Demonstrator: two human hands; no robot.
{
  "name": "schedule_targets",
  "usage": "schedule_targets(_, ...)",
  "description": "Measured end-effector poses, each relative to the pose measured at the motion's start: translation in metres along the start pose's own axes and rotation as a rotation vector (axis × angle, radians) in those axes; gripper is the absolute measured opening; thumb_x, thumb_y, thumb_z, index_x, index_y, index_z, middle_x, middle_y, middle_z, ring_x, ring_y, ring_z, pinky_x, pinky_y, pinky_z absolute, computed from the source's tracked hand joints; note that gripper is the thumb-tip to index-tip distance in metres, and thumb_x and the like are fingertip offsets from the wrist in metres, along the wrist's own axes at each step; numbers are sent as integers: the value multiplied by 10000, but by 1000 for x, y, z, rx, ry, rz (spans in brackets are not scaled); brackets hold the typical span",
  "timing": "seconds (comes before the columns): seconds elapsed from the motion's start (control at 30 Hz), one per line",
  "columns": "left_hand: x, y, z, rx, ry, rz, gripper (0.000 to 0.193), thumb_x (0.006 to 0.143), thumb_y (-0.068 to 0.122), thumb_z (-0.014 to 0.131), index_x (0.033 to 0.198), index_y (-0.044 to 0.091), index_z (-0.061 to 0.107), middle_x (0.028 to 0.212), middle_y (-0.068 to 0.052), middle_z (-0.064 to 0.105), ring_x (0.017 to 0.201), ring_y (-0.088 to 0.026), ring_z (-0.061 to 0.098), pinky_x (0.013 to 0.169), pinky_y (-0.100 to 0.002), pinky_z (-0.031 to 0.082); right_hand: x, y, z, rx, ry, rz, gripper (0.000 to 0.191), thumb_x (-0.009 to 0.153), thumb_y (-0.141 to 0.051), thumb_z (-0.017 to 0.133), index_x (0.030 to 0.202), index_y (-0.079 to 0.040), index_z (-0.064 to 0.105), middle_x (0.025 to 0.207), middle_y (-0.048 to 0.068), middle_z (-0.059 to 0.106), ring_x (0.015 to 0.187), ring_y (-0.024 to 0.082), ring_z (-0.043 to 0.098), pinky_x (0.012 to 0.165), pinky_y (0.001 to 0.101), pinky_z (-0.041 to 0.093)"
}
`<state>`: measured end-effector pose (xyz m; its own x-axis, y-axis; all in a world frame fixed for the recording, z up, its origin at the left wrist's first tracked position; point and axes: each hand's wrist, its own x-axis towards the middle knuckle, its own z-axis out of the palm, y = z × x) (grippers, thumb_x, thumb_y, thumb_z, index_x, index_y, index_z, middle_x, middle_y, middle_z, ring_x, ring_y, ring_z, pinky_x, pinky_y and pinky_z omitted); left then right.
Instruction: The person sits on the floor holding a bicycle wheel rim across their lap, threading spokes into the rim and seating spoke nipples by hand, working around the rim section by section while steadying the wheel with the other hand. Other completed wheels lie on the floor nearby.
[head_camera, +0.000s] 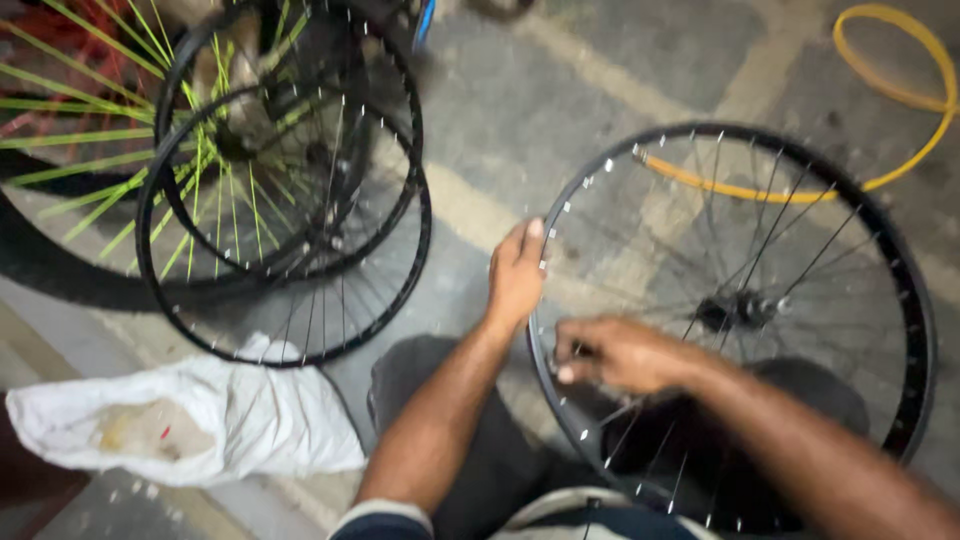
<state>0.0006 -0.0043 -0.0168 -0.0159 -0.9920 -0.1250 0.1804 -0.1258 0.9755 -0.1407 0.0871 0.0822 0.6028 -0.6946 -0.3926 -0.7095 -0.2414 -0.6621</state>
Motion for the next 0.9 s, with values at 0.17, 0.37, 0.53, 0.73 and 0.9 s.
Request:
schedule_targets(0.17,-1,1,0,-24,29,-4,425,1055,374,524,1275,53,693,801,2,619,680,-80,548,569,-271,474,3,-11,28,-413,256,169,386,760,-318,794,1016,-95,610,792,157,705,800,398,704,707,509,539)
schedule_targets(0.37,-4,6,2,0,7,3,439,1053,385,533,1284,45,687,768,0,607,617,-76,522,537,-275,461,9,-5,1,-203,-54,167,455,794,-323,784,1205,-162,676,925,143,740,881,336,731,748,461,556)
schedule_targets(0.53,-4,8,3,11,5,22,451,1052,397,538,1296,44,678,762,5,614,607,-73,526,541,-269,467,3,1,15,-332,127,121,372,735,-274,801,1044,-117,665,895,131,728,881,352,709,788,478,538)
schedule_targets(0.73,-2,7,3,27,13,9,469,1034,403,562,1314,43,671,772,13,608,617,-71,525,536,-273,470,1,-13,24,-452,280,-133,254,738,-196,777,902,-85,619,877,129,698,839,356,693,749,467,541)
schedule_targets(0.9,-1,3,2,22,-3,67,465,1010,325,648,1339,-3,646,892,-35,709,777,-97,631,690,-273,513,1,-4,-19,132,-200,306,289,814,-351,758,931,-131,612,778,115,734,624,361,736,573,491,563)
